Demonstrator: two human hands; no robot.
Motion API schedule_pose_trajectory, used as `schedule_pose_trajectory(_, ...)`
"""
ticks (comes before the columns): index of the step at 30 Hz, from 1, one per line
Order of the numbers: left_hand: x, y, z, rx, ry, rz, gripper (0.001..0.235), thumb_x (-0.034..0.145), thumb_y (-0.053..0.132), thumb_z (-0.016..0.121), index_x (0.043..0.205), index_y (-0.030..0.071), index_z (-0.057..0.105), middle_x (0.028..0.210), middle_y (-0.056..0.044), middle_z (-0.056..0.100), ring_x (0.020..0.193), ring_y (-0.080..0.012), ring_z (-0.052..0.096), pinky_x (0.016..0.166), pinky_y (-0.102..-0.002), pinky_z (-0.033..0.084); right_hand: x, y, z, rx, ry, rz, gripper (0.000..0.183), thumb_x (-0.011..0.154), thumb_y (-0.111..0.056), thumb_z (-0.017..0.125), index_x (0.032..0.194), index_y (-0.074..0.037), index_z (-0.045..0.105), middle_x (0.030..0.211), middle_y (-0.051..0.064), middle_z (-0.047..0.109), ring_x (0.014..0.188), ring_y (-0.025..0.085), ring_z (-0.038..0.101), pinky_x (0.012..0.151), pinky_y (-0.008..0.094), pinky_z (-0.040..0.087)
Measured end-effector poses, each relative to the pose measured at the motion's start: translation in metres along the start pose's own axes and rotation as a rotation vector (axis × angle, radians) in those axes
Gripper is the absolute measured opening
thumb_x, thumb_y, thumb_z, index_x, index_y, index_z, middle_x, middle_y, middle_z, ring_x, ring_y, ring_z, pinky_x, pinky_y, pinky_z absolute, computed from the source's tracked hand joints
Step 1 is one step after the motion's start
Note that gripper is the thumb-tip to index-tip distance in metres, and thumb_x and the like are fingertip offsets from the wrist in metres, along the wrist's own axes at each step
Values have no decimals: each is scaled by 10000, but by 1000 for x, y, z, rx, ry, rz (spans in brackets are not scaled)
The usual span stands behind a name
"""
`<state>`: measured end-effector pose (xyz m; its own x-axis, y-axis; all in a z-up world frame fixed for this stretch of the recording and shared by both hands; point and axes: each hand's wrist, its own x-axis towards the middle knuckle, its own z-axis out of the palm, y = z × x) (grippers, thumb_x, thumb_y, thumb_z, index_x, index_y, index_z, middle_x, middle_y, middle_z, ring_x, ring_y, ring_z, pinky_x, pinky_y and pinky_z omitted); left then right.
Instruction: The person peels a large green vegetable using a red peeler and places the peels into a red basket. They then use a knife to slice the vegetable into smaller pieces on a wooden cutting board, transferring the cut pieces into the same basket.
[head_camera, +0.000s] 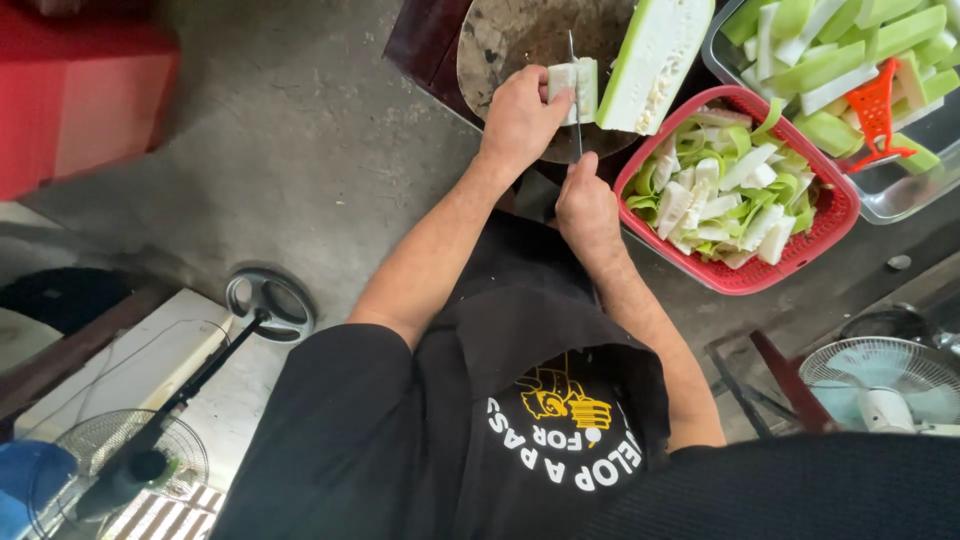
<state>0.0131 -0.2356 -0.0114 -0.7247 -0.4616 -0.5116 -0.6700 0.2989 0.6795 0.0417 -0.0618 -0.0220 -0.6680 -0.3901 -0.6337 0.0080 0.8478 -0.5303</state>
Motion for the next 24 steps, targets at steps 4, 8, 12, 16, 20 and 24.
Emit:
schedule_pose_trajectory(4,1,-1,0,1,6,15,268,934,356,667,944,89,654,861,-17,646,741,-178,604,648,-376,473,4,1,6,-18,34,28,226,1113,-263,382,1124,-39,353,825,352,664,725,659,593,633,715,429)
schedule_pose_trajectory(8,5,-6,7,14,35,87,248,906,320,700,940,78,659,898,-70,700,795,-231,670,678,-397,497,-21,16,13,-18,41,42,261,1104,-279,383,1200,-37,378,787,359,653,731,648,608,666,713,443)
schedule_pose_trajectory(12,-12,4,5,33,18,84,271,913,332,665,1029,127,531,978,-51,641,851,-252,636,709,-424,489,-46,19,4,-57,9,5,205,1119,-258,384,1065,-63,348,724,270,604,624,609,548,581,676,389)
schedule_pose_trajectory(16,-22,-12,-4,-97,34,68,402,880,380,680,1165,168,492,982,-56,743,782,-264,725,683,-419,517,-81,-4,-29,56,-79,73,214,1115,-332,390,1176,-133,442,901,325,664,802,647,582,694,648,426)
schedule_pose_trajectory(20,-49,-24,4,-352,-96,133,432,856,294,779,1169,160,513,974,27,559,826,-117,530,770,-300,466,-131,4,-56,259,-98,260,561,1049,-403,428,1582,-233,471,923,40,725,842,257,685,851,372,489)
schedule_pose_trajectory(24,-72,-17,71,-835,-377,15,350,855,85,772,1174,173,658,828,-70,590,573,-166,619,412,-290,532,-170,33,-45,755,181,212,473,1095,-423,398,1429,-166,613,655,28,544,527,128,511,477,258,431)
